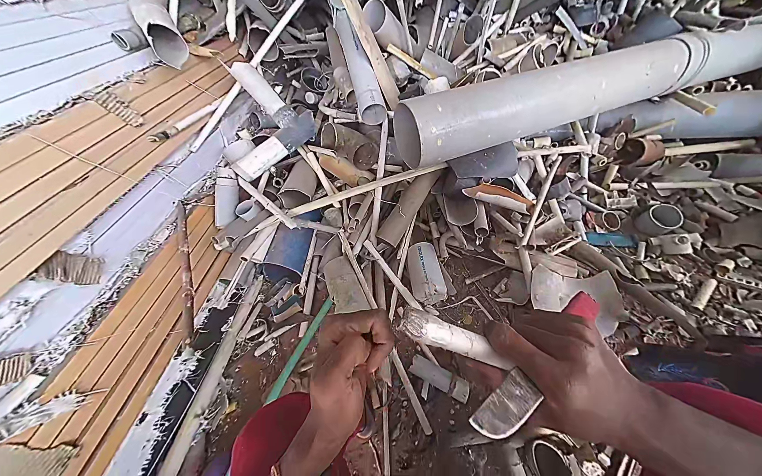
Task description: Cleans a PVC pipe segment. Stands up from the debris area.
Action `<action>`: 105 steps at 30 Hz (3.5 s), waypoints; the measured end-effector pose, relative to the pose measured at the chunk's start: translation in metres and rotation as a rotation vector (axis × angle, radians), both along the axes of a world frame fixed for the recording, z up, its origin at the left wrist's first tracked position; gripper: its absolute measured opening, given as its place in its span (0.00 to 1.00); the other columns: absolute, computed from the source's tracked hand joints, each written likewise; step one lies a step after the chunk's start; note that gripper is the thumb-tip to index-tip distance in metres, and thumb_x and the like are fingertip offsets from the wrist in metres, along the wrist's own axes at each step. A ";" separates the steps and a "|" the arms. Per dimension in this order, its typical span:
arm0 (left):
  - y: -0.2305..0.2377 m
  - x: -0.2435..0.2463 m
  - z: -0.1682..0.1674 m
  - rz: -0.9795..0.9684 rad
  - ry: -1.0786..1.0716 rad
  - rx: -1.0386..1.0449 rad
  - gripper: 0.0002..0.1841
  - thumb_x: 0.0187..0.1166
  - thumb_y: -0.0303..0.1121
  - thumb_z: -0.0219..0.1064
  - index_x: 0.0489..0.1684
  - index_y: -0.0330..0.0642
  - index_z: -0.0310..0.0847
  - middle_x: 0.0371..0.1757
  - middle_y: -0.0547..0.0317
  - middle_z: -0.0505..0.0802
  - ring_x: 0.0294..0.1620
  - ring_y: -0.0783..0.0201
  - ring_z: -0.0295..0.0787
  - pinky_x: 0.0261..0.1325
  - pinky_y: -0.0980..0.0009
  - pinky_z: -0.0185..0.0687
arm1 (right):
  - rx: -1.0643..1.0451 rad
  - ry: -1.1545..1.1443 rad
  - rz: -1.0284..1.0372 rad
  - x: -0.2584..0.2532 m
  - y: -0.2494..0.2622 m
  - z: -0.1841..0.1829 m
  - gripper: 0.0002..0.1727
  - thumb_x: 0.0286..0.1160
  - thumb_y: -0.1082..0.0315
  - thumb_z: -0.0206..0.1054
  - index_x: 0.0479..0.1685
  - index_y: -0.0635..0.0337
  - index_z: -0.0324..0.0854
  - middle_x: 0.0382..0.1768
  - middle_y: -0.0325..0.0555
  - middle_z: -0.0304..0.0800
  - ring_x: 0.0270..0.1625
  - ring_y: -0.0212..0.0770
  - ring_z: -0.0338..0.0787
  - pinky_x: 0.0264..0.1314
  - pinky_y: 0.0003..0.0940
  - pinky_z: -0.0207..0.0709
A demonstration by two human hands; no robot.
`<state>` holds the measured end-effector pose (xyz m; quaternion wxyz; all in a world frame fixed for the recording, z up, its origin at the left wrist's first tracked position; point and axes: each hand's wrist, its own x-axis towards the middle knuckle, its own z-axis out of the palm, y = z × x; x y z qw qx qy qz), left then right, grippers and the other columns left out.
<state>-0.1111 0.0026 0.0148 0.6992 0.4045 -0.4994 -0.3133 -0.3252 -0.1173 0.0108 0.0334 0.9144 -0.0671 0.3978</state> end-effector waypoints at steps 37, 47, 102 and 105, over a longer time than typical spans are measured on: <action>0.008 0.014 0.003 0.370 -0.581 -0.097 0.07 0.78 0.30 0.73 0.45 0.36 0.92 0.47 0.63 0.98 0.46 0.74 0.96 0.53 0.79 0.94 | -0.229 0.078 -0.126 0.004 -0.006 0.004 0.18 0.90 0.65 0.50 0.33 0.65 0.78 0.10 0.43 0.66 0.12 0.43 0.66 0.16 0.34 0.57; 0.006 0.013 0.006 0.658 -1.116 -0.316 0.05 0.90 0.33 0.55 0.49 0.53 0.77 0.58 0.65 0.80 0.63 0.75 0.76 0.66 0.82 0.70 | 0.415 0.084 0.030 0.006 0.009 0.009 0.24 0.87 0.43 0.55 0.30 0.54 0.76 0.11 0.34 0.66 0.13 0.25 0.68 0.14 0.20 0.56; 0.004 -0.008 0.008 0.231 -0.026 0.156 0.05 0.78 0.26 0.70 0.42 0.38 0.92 0.37 0.62 0.98 0.35 0.67 0.98 0.43 0.70 0.97 | -0.219 0.068 -0.276 0.035 0.016 0.006 0.11 0.79 0.72 0.55 0.39 0.68 0.82 0.13 0.46 0.74 0.13 0.45 0.73 0.16 0.36 0.59; 0.003 -0.006 0.003 0.298 -0.158 0.109 0.05 0.79 0.27 0.69 0.43 0.38 0.91 0.39 0.65 0.97 0.37 0.68 0.98 0.45 0.71 0.97 | -0.030 0.087 -0.205 0.037 0.017 0.002 0.13 0.76 0.64 0.58 0.42 0.65 0.82 0.11 0.43 0.73 0.11 0.43 0.75 0.12 0.34 0.61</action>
